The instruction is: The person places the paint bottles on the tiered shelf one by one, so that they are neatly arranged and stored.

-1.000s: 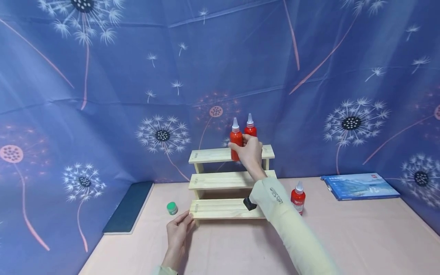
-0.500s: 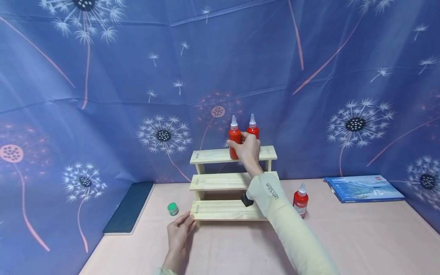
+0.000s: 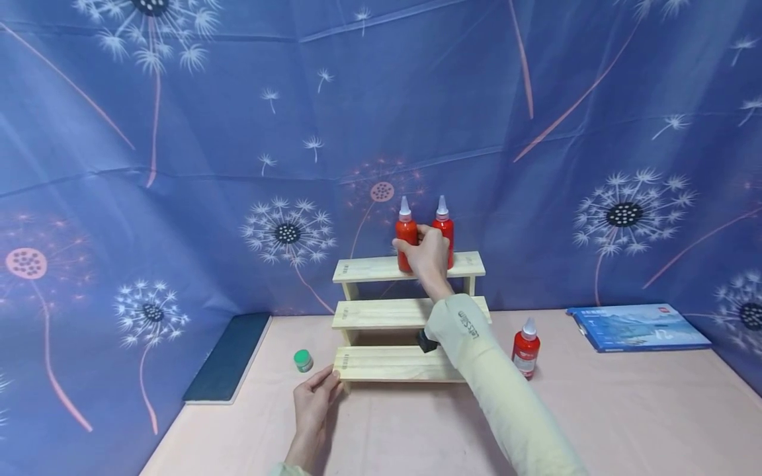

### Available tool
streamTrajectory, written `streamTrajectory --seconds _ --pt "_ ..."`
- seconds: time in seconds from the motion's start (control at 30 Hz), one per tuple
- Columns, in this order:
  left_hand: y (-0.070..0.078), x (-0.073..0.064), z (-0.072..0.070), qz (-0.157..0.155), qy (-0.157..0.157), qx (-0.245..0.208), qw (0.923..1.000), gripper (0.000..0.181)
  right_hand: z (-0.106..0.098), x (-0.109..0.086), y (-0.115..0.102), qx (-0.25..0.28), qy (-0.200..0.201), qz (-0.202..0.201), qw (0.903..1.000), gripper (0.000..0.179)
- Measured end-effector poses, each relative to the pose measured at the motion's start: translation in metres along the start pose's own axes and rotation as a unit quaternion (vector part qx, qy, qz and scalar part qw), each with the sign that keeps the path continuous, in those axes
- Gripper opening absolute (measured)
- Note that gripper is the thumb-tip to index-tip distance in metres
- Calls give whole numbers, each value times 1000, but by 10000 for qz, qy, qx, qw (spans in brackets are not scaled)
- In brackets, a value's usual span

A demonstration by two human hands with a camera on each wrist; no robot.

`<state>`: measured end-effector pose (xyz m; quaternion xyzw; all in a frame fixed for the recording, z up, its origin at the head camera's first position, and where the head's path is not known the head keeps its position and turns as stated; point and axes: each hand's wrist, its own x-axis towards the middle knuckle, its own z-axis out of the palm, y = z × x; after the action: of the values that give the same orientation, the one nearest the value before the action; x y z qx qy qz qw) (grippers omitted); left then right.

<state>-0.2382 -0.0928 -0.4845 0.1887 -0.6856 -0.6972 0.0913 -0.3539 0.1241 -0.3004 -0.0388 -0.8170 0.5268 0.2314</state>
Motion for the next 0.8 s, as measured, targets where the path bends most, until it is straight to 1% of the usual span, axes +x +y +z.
streamTrajectory --seconds 0.27,0.37,0.57,0.8 --pt "1 1 1 -63 57 100 9999 27 1 0 0 -50 -39 209 9998 54" --pt "0 -1 0 -44 62 97 9999 28 2 0 2 -120 -39 214 9997 56" --pt "2 -2 0 -9 74 93 9999 27 4 -1 3 -190 12 67 9998 53" --pt "0 0 0 -105 74 68 9999 27 6 -2 5 -202 -22 -118 9997 56"
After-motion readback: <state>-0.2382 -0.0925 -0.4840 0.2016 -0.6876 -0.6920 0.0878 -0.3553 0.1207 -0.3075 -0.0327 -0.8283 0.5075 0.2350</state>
